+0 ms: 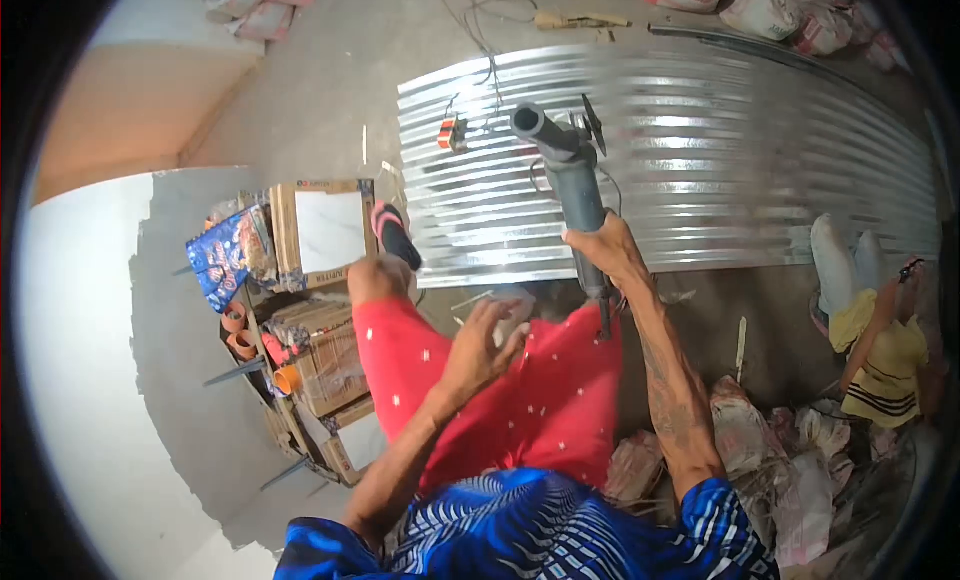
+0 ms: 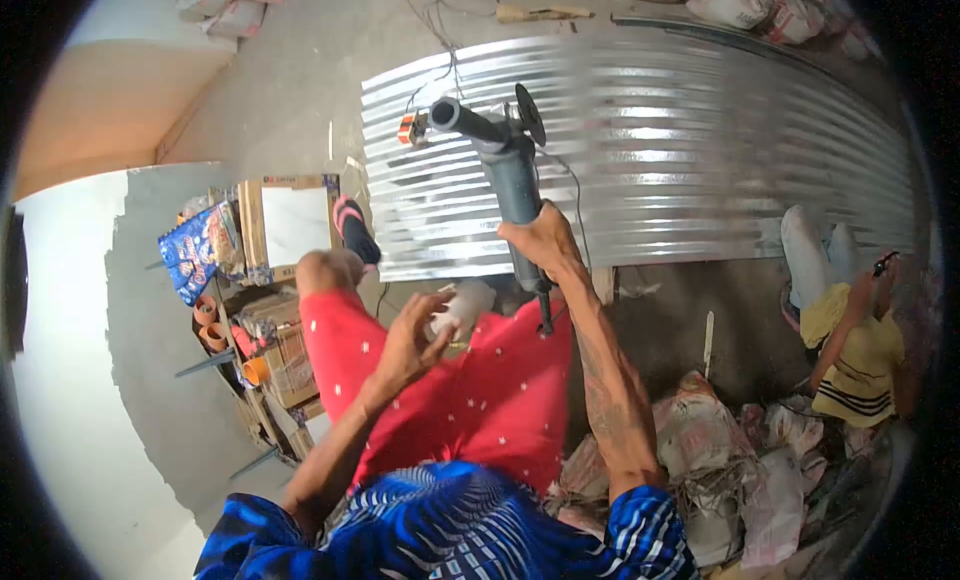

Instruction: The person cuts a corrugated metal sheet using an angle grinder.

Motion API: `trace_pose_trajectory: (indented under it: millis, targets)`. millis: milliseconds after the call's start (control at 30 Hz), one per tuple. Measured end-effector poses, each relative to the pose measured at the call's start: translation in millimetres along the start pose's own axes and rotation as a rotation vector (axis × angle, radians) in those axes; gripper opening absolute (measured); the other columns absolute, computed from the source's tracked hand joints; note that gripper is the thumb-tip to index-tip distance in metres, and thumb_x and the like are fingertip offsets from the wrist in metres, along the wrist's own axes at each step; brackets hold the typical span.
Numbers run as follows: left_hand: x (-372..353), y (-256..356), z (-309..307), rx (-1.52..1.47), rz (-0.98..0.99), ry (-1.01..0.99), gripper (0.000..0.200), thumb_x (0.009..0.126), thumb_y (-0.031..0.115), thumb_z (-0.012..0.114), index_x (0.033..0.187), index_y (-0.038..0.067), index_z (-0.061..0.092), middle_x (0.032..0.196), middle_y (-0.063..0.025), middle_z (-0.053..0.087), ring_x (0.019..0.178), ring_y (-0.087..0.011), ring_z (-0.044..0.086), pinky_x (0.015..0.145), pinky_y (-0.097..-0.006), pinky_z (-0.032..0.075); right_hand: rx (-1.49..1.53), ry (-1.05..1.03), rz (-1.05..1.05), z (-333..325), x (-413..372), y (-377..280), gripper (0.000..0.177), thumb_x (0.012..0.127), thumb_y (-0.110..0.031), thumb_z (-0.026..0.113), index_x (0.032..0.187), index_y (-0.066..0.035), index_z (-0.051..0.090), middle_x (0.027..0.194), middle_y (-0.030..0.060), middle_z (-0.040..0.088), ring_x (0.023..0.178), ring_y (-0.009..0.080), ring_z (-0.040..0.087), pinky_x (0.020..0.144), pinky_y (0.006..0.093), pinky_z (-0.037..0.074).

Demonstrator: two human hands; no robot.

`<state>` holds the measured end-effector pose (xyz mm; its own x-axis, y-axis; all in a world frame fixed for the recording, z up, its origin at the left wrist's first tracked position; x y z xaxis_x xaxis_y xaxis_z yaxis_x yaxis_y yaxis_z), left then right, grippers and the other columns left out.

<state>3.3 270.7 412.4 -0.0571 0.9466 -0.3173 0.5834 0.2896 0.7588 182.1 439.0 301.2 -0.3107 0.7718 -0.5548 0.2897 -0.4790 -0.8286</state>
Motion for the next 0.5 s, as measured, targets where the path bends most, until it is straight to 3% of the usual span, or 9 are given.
trace_pose_trajectory:
  millis: [67, 133, 200, 367, 500]
  targets:
    - [-6.1, -23.8, -33.6, 0.111, -0.013, -0.005, 0.038, 0.093, 0.016, 0.072, 0.126, 0.000, 0.062, 0.112, -0.0174, 0.064, 0.099, -0.0278, 0.068, 0.085, -0.0383, 0.056, 0.006, 0.009, 0.025, 17.1, 2.6, -11.3, 0.039, 0.069, -0.029, 0.075, 0.092, 0.002, 0.067, 0.082, 0.0122, 0.067, 0.076, 0.0210, 0.062, 0.069, 0.0373, 0.051]
    - [-6.1, -63.7, -67.1, 0.039, -0.253, -0.075, 0.037, 0.094, 0.019, 0.071, 0.124, 0.000, 0.062, 0.111, -0.0172, 0.065, 0.097, -0.0281, 0.069, 0.086, -0.0379, 0.056, -0.035, -0.009, 0.013, 34.0, 10.4, -20.1, 0.042, 0.068, -0.030, 0.075, 0.095, 0.002, 0.067, 0.082, 0.0140, 0.067, 0.077, 0.0247, 0.064, 0.072, 0.0380, 0.051]
    - [4.0, -101.1, -93.8, 0.054, -0.217, -0.135, 0.034, 0.092, 0.017, 0.070, 0.122, 0.001, 0.063, 0.108, -0.0182, 0.065, 0.095, -0.0333, 0.068, 0.084, -0.0420, 0.056, -0.114, -0.016, 0.168, 47.1, 15.5, -35.7, 0.049, 0.073, -0.026, 0.080, 0.109, 0.002, 0.064, 0.093, 0.0112, 0.067, 0.085, 0.0207, 0.063, 0.077, 0.0363, 0.050]
    - [70.6, -259.9, -140.6, 0.223, -0.046, -0.434, 0.031, 0.093, 0.020, 0.066, 0.120, 0.006, 0.061, 0.115, -0.0201, 0.066, 0.098, -0.0413, 0.066, 0.084, -0.0500, 0.055, -0.087, 0.148, 0.205, 102.4, 61.7, -45.5, 0.054, 0.072, -0.031, 0.079, 0.112, 0.002, 0.063, 0.095, 0.0146, 0.071, 0.087, 0.0241, 0.067, 0.081, 0.0373, 0.054]
    - [74.5, -312.0, -173.3, 0.278, -0.151, -0.543, 0.034, 0.092, 0.026, 0.067, 0.121, 0.010, 0.061, 0.115, -0.0184, 0.066, 0.100, -0.0433, 0.065, 0.085, -0.0529, 0.054, -0.053, 0.289, 0.265, 152.2, 80.6, -55.9, 0.053, 0.073, -0.029, 0.081, 0.113, 0.000, 0.063, 0.095, 0.0118, 0.071, 0.087, 0.0205, 0.067, 0.080, 0.0362, 0.054]
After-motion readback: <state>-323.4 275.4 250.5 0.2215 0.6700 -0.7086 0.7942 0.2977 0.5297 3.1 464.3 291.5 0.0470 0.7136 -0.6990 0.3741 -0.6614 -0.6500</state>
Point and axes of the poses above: each hand's wrist, its own x-axis towards the middle knuckle, its own z-axis out of the palm, y = z × x, the point moved 5 cm from there along x, towards the middle knuckle
